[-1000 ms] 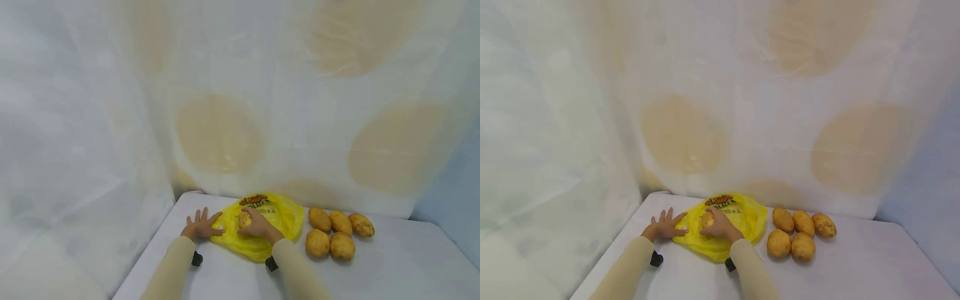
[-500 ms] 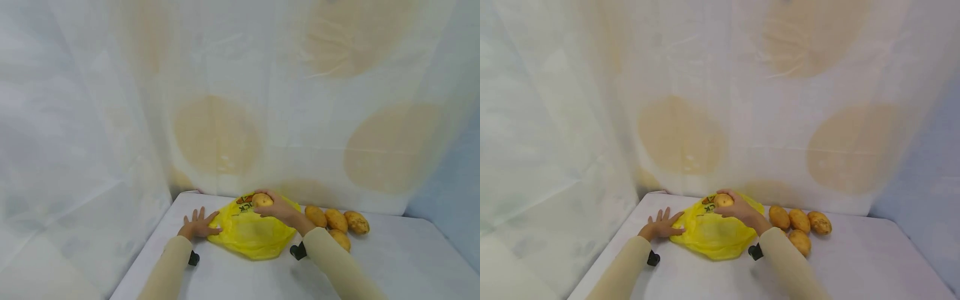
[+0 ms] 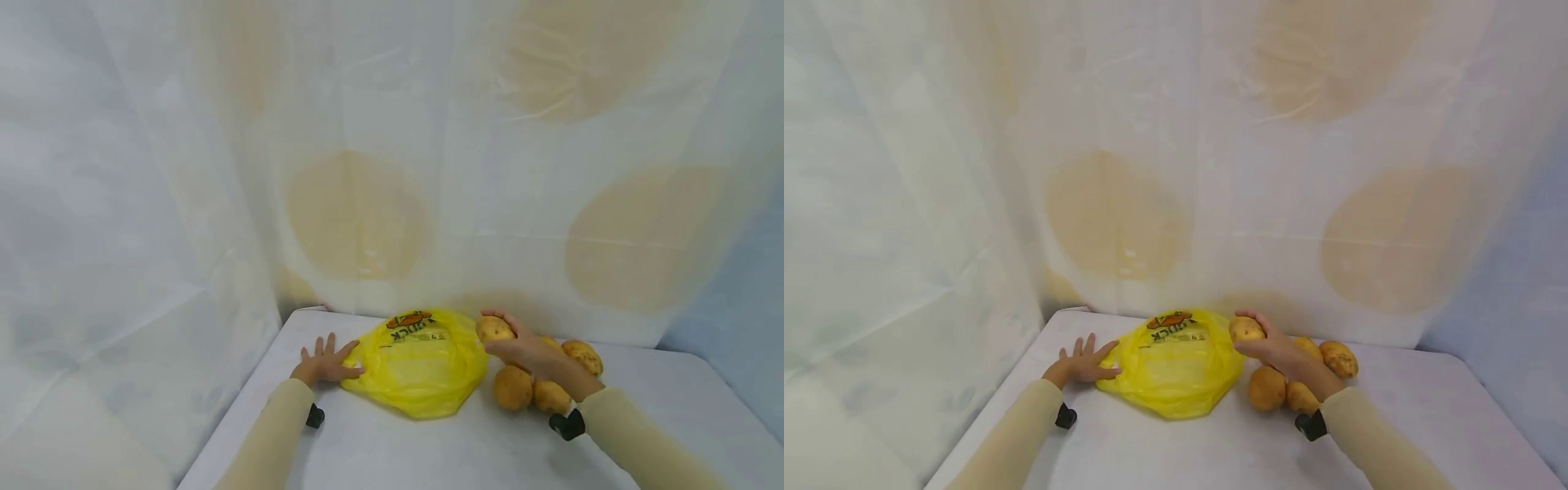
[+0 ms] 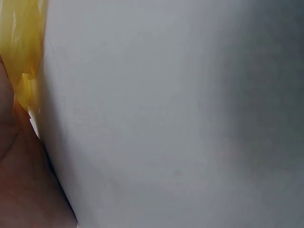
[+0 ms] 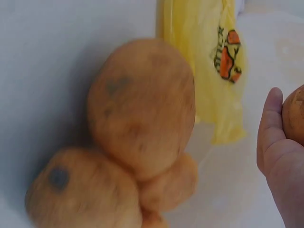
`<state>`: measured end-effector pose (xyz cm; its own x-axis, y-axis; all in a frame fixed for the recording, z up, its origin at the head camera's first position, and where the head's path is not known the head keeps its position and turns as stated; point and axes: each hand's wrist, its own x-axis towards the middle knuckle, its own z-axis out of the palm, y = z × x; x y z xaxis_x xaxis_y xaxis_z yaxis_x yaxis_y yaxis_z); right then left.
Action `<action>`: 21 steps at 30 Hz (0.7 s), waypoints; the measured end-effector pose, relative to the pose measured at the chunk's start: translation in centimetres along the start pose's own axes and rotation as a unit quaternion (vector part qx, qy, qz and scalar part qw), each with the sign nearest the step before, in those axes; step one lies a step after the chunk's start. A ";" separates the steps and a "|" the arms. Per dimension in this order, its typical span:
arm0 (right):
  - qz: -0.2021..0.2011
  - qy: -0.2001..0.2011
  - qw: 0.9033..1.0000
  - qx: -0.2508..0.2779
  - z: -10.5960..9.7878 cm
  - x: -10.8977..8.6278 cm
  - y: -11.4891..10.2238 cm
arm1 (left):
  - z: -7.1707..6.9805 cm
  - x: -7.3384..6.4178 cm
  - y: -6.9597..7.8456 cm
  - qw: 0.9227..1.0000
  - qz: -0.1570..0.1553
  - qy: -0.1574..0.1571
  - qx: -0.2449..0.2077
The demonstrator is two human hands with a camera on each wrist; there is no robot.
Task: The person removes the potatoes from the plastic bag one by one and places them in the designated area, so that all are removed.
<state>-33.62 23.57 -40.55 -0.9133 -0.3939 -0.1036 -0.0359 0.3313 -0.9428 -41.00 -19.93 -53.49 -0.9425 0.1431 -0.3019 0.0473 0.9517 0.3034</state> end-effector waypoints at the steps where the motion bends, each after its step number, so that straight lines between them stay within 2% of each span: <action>1: 0.004 0.004 1.000 -0.006 -0.5 -0.4 0.1 | 0.0 0.0 0.0 1.000 -0.004 -0.003 0.001; 4: 0.013 0.013 1.000 -0.020 -1.8 -1.7 0.3 | 0.1 0.1 0.0 1.000 -0.010 -0.007 0.002; 10: 0.021 0.037 0.997 -0.060 -3.6 -4.2 0.9 | 0.4 0.2 0.5 1.000 -0.002 -0.011 -0.005; 16: 0.015 0.080 0.991 -0.105 -4.6 -7.2 2.5 | 0.1 -0.7 1.0 1.000 0.004 -0.009 -0.010; 21: 0.040 0.089 0.990 -0.098 -6.1 -9.4 4.1 | -0.6 -1.5 1.7 1.000 0.015 -0.002 -0.011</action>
<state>-27.65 33.86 -41.56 -0.9727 -0.2089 -0.1010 -0.0237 0.5225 -0.8523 -39.67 -18.72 -51.95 -0.9394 0.1726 -0.2963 0.0678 0.9405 0.3329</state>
